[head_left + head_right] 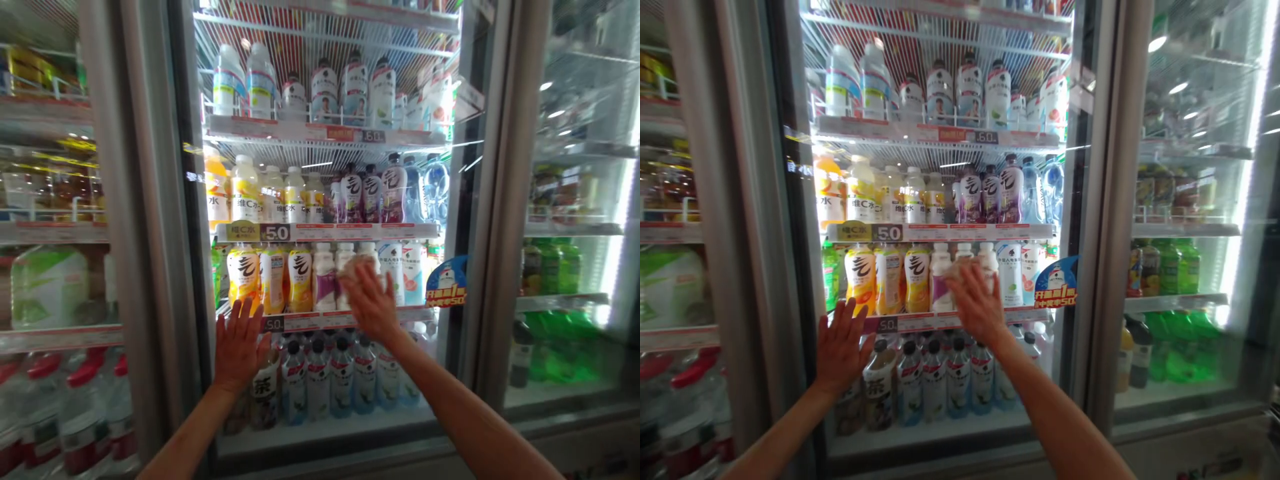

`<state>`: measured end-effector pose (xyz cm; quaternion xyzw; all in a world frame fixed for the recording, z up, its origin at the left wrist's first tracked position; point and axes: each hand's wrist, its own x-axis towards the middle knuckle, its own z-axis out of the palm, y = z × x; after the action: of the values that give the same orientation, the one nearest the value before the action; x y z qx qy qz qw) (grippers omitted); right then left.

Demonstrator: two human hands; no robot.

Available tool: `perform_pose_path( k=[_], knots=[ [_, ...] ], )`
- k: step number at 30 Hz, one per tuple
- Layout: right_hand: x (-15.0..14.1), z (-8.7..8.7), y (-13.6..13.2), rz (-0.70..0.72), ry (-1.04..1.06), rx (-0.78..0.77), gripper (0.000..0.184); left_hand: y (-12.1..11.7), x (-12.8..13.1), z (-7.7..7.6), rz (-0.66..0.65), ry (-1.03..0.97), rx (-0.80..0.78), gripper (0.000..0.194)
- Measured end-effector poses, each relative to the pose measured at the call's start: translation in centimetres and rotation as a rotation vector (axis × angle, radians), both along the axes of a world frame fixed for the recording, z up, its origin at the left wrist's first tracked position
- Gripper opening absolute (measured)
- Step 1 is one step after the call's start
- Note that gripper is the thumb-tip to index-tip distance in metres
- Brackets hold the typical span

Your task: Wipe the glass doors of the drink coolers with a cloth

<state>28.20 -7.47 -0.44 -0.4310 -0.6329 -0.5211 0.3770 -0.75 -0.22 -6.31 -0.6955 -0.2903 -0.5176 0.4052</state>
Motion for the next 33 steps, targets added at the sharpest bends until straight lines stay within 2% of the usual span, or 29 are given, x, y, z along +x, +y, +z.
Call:
perform_pose_path(
  k=[3, 5, 6, 8, 10, 11, 12, 14, 16, 17, 19, 22, 24, 25, 26, 28, 30, 31, 33],
  knots=[
    [5.2, 3.1, 0.0, -0.111, 0.519, 0.243, 0.052, -0.2, 0.2, -0.2, -0.008, -0.005, 0.001, 0.072],
    [5.9, 4.3, 0.0, -0.119, 0.655, 0.319, 0.053, -0.5, 0.3, -0.2, -0.031, -0.019, -0.001, 0.071],
    [5.4, 4.4, 0.0, -0.102, 0.602, 0.302, 0.054, -0.7, 0.3, -0.1, -0.046, -0.025, -0.003, 0.071],
    [3.6, 3.7, -0.1, -0.05, 0.292, 0.171, 0.057, -1.0, 0.2, 0.8, -0.067, -0.032, -0.004, 0.07],
    [2.6, 2.9, -0.3, -0.012, -0.002, 0.044, 0.057, -0.9, -0.1, 2.7, -0.059, -0.067, 0.004, 0.07],
    [2.9, 2.9, -0.4, -0.015, -0.047, 0.024, 0.055, -0.8, -0.4, 4.0, -0.046, -0.103, 0.006, 0.069],
    [3.8, 3.2, -0.5, -0.033, 0.001, 0.048, 0.052, -0.6, -0.6, 5.3, -0.031, -0.148, 0.003, 0.069],
    [6.4, 4.8, -0.5, -0.091, 0.322, 0.183, 0.049, 0.1, -0.9, 7.7, -0.006, -0.221, -0.022, 0.067],
    [8.4, 6.9, -0.2, -0.128, 0.659, 0.315, 0.051, 0.8, -1.1, 9.2, 0.009, -0.248, -0.045, 0.067],
    [8.6, 7.6, 0.0, -0.125, 0.736, 0.349, 0.052, 1.1, -1.0, 9.5, 0.014, -0.252, -0.053, 0.067],
    [7.0, 8.1, 0.4, -0.095, 0.638, 0.324, 0.052, 1.4, -0.9, 9.6, 0.019, -0.26, -0.056, 0.068],
    [2.8, 6.3, 0.4, -0.003, 0.035, 0.117, 0.051, 1.4, -0.8, 9.2, 0.014, -0.264, -0.061, 0.068],
    [1.9, 5.2, 0.0, 0.033, -0.272, -0.009, 0.053, 1.3, -0.8, 9.0, 0.013, -0.263, -0.061, 0.068],
    [2.4, 5.2, -0.2, 0.026, -0.29, -0.016, 0.053, 1.2, -0.8, 9.0, 0.015, -0.262, -0.06, 0.068],
    [3.4, 5.7, -0.2, 0.002, -0.204, 0.019, 0.052, 1.2, -0.8, 9.0, 0.019, -0.258, -0.058, 0.069],
    [5.6, 7.7, 0.1, -0.067, 0.18, 0.173, 0.051, 1.2, -0.8, 9.0, 0.03, -0.254, -0.055, 0.068],
    [6.3, 10.1, 0.9, -0.097, 0.504, 0.296, 0.051, 1.3, -0.7, 9.0, 0.041, -0.255, -0.055, 0.068],
    [5.5, 10.8, 1.4, -0.094, 0.562, 0.313, 0.052, 1.4, -0.7, 9.0, 0.046, -0.257, -0.054, 0.069],
    [2.1, 10.9, 2.2, -0.059, 0.435, 0.266, 0.052, 1.4, -0.7, 8.9, 0.052, -0.256, -0.048, 0.069]
  ],
)
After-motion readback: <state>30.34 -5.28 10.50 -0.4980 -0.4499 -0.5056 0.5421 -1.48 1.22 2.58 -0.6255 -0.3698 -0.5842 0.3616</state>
